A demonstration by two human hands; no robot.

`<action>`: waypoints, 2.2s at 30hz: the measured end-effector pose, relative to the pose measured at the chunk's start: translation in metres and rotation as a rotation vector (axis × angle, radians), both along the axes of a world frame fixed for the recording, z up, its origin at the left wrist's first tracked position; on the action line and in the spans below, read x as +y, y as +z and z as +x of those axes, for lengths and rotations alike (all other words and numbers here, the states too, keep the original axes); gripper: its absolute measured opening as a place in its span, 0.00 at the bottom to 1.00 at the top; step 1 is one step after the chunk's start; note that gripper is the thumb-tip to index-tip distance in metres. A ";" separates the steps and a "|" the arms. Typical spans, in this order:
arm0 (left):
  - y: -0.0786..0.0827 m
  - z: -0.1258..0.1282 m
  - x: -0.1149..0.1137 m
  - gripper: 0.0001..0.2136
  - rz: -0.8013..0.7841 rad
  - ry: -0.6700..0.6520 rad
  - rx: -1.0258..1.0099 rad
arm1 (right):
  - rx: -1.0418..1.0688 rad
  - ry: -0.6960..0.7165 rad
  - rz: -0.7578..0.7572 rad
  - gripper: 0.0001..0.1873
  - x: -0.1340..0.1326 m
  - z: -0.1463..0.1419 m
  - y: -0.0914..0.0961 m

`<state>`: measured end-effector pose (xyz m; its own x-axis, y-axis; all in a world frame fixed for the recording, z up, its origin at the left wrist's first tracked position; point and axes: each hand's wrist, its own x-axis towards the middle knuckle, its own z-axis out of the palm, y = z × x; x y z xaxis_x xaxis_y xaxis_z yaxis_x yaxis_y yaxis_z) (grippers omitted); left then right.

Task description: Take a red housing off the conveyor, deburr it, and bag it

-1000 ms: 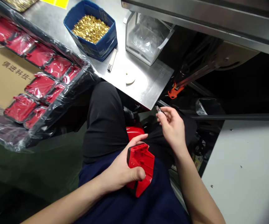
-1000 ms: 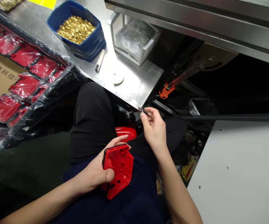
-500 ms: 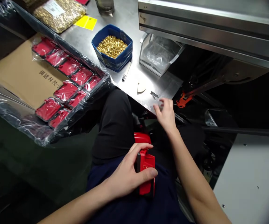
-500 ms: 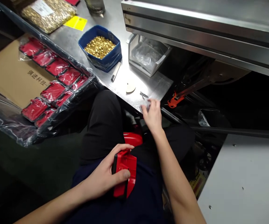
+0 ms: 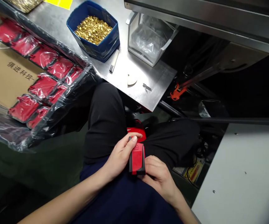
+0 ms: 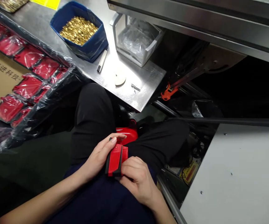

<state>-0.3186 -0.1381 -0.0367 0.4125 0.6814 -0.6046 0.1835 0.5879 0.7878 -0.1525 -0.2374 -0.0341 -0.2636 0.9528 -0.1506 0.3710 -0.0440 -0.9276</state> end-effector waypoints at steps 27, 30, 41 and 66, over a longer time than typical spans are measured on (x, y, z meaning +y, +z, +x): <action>-0.014 -0.008 -0.006 0.11 0.319 -0.137 -0.194 | 0.321 -0.337 -0.434 0.14 0.008 0.001 0.004; -0.018 0.000 -0.008 0.11 0.255 -0.063 -0.135 | 0.306 -0.367 -0.461 0.14 0.009 -0.005 0.004; -0.020 -0.010 -0.005 0.12 0.173 -0.132 -0.174 | 0.312 -0.410 -0.532 0.17 0.011 -0.008 -0.001; -0.026 0.000 0.000 0.20 -0.158 0.170 -0.165 | 0.091 -0.153 -0.333 0.16 0.018 0.001 -0.028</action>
<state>-0.3182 -0.1377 -0.0627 0.4017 0.6519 -0.6431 -0.0514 0.7172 0.6950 -0.1517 -0.2192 -0.0619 -0.1483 0.8852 -0.4410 0.2530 -0.3971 -0.8822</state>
